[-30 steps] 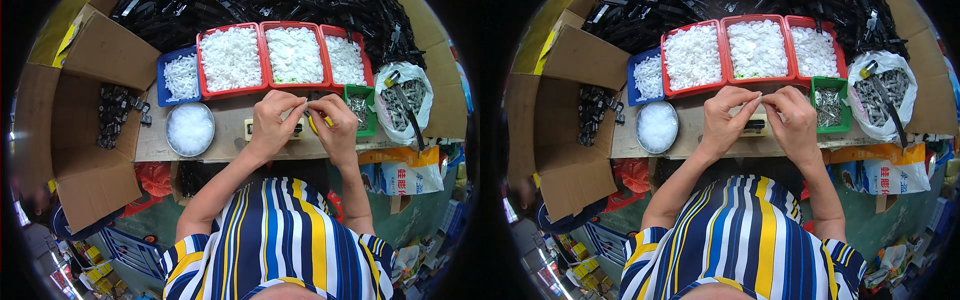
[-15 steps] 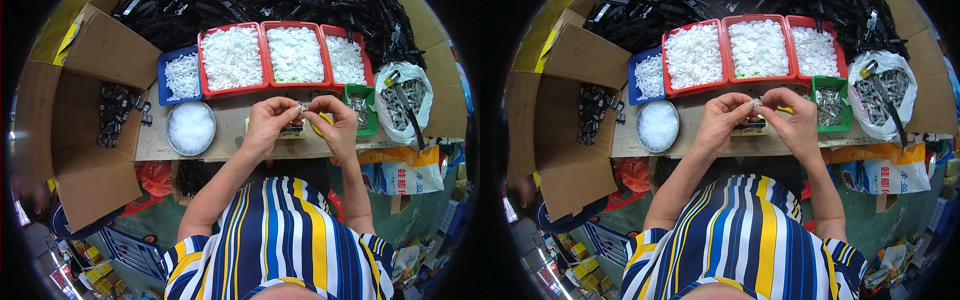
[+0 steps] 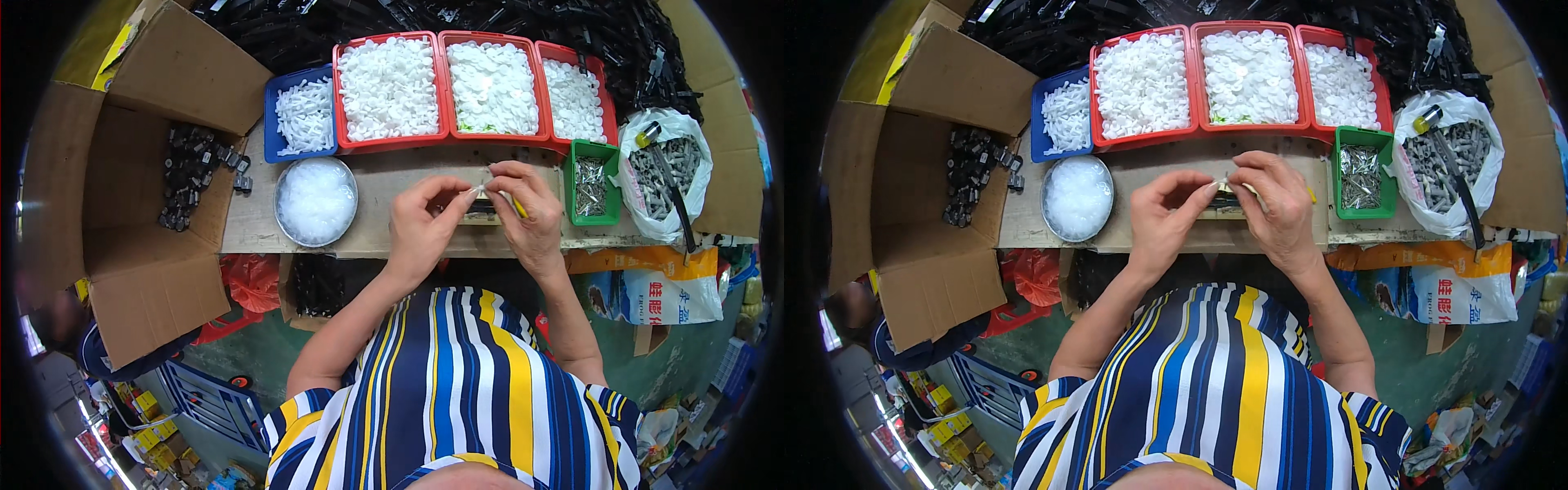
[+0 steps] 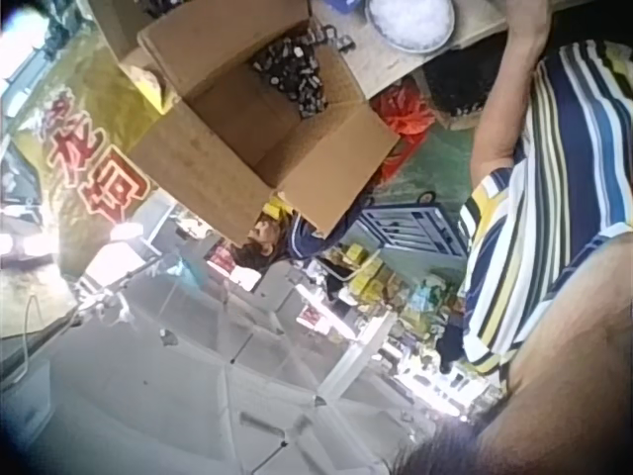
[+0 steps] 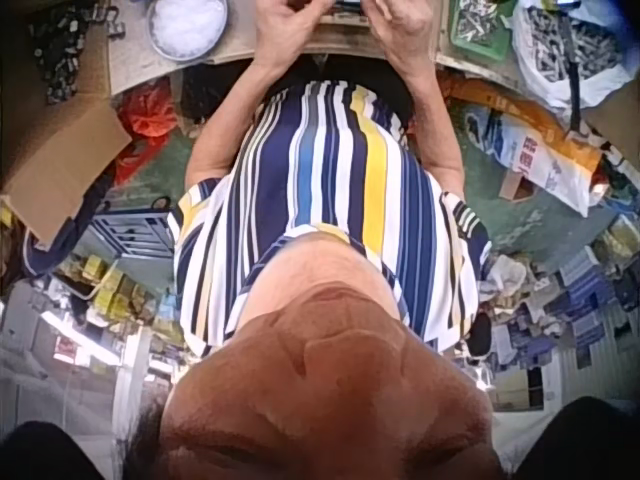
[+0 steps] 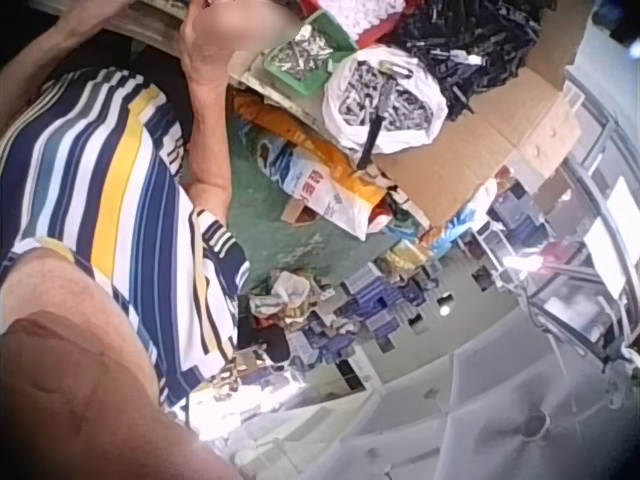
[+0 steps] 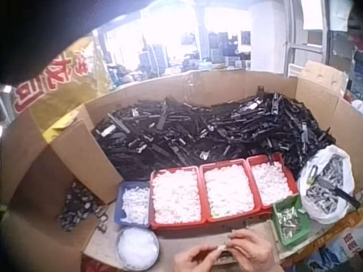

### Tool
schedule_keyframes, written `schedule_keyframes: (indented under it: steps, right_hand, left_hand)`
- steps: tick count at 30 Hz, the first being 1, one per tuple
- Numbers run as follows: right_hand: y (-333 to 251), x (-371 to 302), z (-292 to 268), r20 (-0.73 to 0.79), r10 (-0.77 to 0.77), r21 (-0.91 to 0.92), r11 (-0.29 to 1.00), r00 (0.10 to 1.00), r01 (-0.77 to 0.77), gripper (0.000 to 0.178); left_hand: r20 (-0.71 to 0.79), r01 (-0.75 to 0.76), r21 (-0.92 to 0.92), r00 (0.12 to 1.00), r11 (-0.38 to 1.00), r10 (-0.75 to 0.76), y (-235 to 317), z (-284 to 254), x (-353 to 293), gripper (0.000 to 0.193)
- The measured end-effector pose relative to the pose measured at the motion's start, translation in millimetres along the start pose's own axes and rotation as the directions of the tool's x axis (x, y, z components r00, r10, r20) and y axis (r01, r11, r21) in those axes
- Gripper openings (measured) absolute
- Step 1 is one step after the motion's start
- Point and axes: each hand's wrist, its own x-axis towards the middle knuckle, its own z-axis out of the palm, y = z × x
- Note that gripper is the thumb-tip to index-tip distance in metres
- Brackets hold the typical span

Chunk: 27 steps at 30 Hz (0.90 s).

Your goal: The person assembles small padlocks at a workbench. They pick up a black lock body, insert a white plastic component, and use a hammer to tap a metal pin into place. They then use pliers to adjust the pin and place the finished lock into a cardboard box. This process is repeated multiple times with various components from nearby trays.

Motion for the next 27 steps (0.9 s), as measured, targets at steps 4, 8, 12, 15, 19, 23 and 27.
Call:
schedule_keyframes:
  steps: [4,8,12,15,19,23,27]
  right_hand:
    - [8,-9,14,0.105,-0.022,0.063,0.998,0.994,0.015,0.013]
    - [14,-13,26,0.165,-0.054,0.071,0.997,0.985,0.043,0.012]
    - [11,-13,30,0.199,-0.047,0.038,0.998,0.979,0.041,0.012]
    - [10,-14,34,0.193,-0.065,-0.010,0.998,0.979,0.068,0.011]
    - [11,-16,37,0.198,-0.058,0.010,0.998,0.978,0.057,0.011]
    - [11,-15,35,0.216,-0.052,0.050,0.998,0.975,0.042,0.012]
    - [11,-18,37,0.208,-0.057,0.026,0.998,0.976,0.053,0.013]
  left_hand:
    - [0.054,-0.406,0.496,0.897,0.767,0.440,-11,-12,-12,0.013]
    - [0.242,-0.524,0.706,0.810,0.476,0.534,-25,-17,-22,0.014]
    - [0.361,-0.563,0.751,0.788,0.345,0.499,-34,-23,-27,0.026]
    - [0.400,-0.580,0.756,0.776,0.303,0.488,-37,-26,-27,0.031]
    - [0.421,-0.590,0.759,0.767,0.275,0.483,-40,-29,-27,0.036]
    - [0.443,-0.607,0.759,0.747,0.236,0.496,-43,-32,-28,0.038]
    - [0.454,-0.619,0.759,0.725,0.203,0.518,-44,-34,-28,0.037]
